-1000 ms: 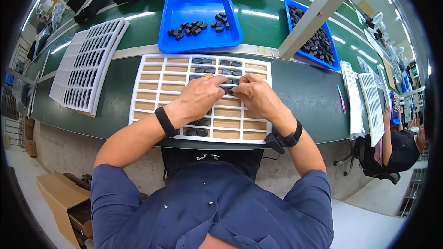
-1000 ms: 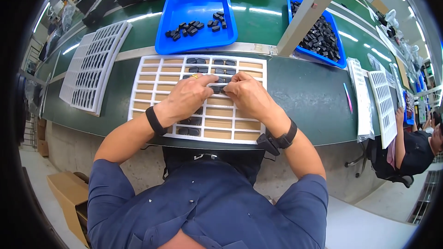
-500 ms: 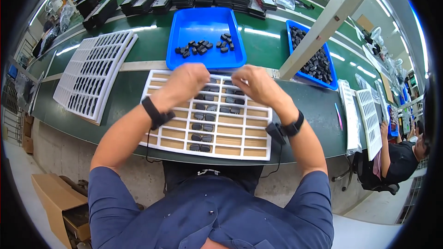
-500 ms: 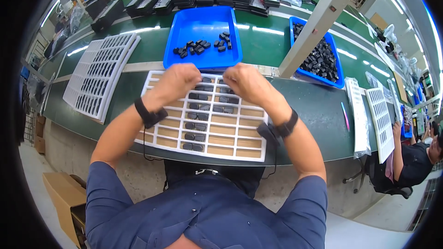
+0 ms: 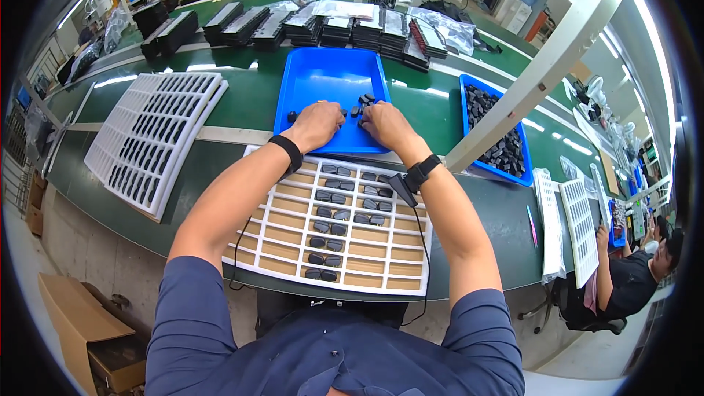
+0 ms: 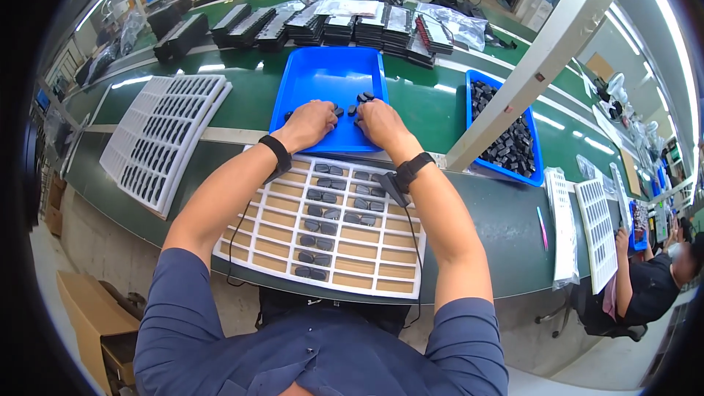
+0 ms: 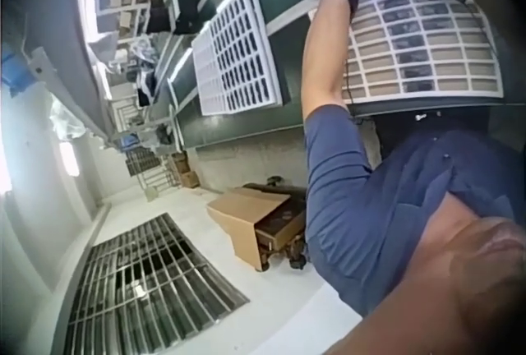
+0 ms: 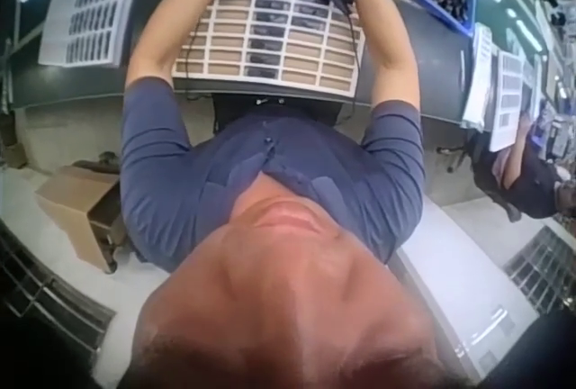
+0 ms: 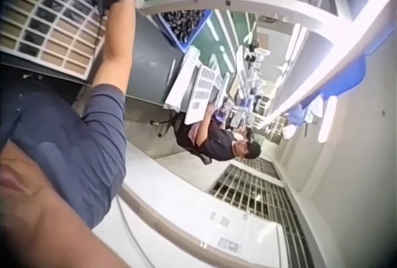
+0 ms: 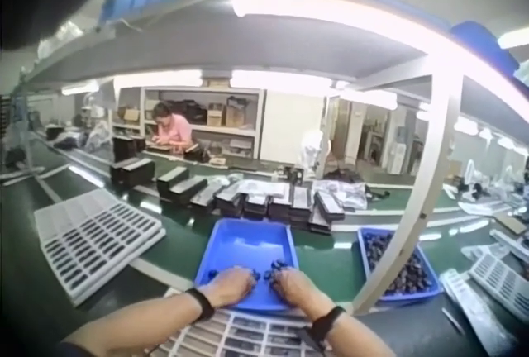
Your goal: Packaging small black parts from a bin into a white grid storage tray.
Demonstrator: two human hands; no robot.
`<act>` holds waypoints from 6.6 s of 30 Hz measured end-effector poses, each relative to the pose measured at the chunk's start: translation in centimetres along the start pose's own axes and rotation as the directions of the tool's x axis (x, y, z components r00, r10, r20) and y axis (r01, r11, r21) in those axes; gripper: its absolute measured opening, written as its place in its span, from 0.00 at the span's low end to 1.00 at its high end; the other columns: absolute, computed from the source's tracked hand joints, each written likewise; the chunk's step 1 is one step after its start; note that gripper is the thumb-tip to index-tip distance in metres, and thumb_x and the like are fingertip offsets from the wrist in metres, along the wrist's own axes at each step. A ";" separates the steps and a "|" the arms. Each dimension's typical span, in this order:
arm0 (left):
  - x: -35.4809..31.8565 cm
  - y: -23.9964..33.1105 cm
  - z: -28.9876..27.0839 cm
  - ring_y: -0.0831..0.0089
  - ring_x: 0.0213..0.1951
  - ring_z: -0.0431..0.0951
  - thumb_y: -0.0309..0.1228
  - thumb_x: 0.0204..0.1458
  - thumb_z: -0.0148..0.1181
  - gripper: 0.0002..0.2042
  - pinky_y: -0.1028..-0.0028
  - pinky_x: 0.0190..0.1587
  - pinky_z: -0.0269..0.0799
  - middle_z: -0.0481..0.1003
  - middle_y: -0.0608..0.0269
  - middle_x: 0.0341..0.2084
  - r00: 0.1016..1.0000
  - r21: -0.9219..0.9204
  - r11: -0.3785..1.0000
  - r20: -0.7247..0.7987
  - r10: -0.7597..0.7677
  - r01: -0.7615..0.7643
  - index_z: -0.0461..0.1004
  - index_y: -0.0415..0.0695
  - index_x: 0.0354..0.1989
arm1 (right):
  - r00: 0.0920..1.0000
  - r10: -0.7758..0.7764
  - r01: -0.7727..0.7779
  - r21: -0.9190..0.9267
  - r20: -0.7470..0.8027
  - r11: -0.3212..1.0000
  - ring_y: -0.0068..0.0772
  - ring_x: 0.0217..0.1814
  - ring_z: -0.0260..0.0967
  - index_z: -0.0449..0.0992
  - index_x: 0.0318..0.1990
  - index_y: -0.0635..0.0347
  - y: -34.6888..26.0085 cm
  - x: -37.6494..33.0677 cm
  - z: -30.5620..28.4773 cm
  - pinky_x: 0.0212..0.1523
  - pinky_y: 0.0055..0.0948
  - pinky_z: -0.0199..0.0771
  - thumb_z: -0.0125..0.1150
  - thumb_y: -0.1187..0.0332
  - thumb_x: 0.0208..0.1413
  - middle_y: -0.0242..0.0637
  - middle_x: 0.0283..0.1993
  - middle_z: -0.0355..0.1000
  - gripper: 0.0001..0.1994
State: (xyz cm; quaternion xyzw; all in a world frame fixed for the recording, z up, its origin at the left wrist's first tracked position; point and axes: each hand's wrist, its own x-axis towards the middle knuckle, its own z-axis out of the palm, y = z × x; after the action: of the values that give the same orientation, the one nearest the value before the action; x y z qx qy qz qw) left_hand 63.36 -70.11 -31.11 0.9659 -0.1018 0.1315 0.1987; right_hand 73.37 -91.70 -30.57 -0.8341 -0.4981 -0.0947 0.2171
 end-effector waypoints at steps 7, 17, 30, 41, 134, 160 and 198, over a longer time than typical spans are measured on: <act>-0.1 -0.1 0.1 0.47 0.44 0.80 0.26 0.53 0.68 0.05 0.54 0.48 0.76 0.79 0.49 0.37 0.999 -0.021 0.999 -0.030 0.034 -0.035 0.82 0.38 0.35 | 0.983 0.126 -0.133 0.049 0.133 0.990 0.62 0.42 0.80 0.81 0.33 0.66 -1.5 0.7 -1.0 0.44 0.52 0.80 0.70 0.68 0.55 0.56 0.38 0.81 0.09; 0.3 1.7 -0.6 0.43 0.42 0.81 0.27 0.54 0.62 0.10 0.49 0.47 0.76 0.80 0.41 0.36 1.000 0.028 1.000 0.008 0.004 -0.004 0.84 0.39 0.42 | 0.984 0.128 -0.139 0.083 0.123 0.987 0.59 0.41 0.80 0.82 0.32 0.64 -0.7 0.0 -0.1 0.39 0.52 0.80 0.65 0.71 0.54 0.56 0.37 0.80 0.05; -10.3 12.7 -7.4 0.60 0.44 0.82 0.20 0.56 0.65 0.05 0.68 0.47 0.78 0.79 0.54 0.42 0.997 -0.373 0.925 0.004 0.082 -0.074 0.79 0.35 0.40 | 0.973 0.194 -0.102 0.521 -0.125 0.848 0.44 0.42 0.83 0.83 0.47 0.64 -7.8 -10.9 -6.0 0.45 0.39 0.83 0.71 0.68 0.56 0.49 0.41 0.83 0.13; -14.8 16.0 -2.6 0.56 0.44 0.81 0.21 0.53 0.65 0.03 0.63 0.46 0.78 0.79 0.56 0.41 0.946 -0.341 0.909 0.129 0.297 -0.239 0.77 0.38 0.28 | 0.952 0.306 -0.269 0.428 -0.018 0.863 0.46 0.42 0.80 0.82 0.38 0.64 -14.5 -22.3 -7.0 0.45 0.37 0.82 0.72 0.74 0.54 0.44 0.39 0.80 0.07; -15.9 16.4 -0.6 0.57 0.39 0.82 0.24 0.54 0.66 0.02 0.63 0.41 0.79 0.81 0.62 0.38 0.940 -0.352 0.889 0.066 0.335 -0.292 0.83 0.41 0.31 | 0.998 0.055 -0.055 0.010 0.030 0.998 0.55 0.37 0.75 0.78 0.30 0.61 -15.7 -20.9 -5.0 0.38 0.46 0.78 0.68 0.70 0.55 0.46 0.28 0.73 0.06; 1.2 -2.3 -0.3 0.45 0.42 0.79 0.26 0.51 0.65 0.07 0.50 0.47 0.76 0.78 0.49 0.39 0.997 0.214 0.974 0.024 0.070 -0.073 0.85 0.45 0.37 | 0.967 0.238 -0.244 -0.063 -0.088 0.968 0.67 0.44 0.79 0.83 0.34 0.63 -0.2 4.3 5.1 0.49 0.57 0.81 0.68 0.66 0.54 0.62 0.38 0.80 0.09; -15.6 12.5 -7.0 0.58 0.35 0.82 0.22 0.53 0.67 0.01 0.64 0.39 0.77 0.81 0.57 0.32 0.977 -0.236 0.950 0.011 0.212 -0.204 0.83 0.41 0.33 | 0.982 0.188 -0.184 0.313 0.018 0.932 0.50 0.41 0.80 0.84 0.41 0.64 -15.0 -19.6 -9.2 0.43 0.42 0.80 0.68 0.71 0.58 0.47 0.39 0.80 0.07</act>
State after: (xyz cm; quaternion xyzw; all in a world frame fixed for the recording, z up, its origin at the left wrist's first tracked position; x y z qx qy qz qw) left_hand 44.08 -76.21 -25.05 0.9219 -0.2214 0.1216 0.2939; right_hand 51.31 -105.29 -25.71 -0.8319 -0.4242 0.0016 0.3577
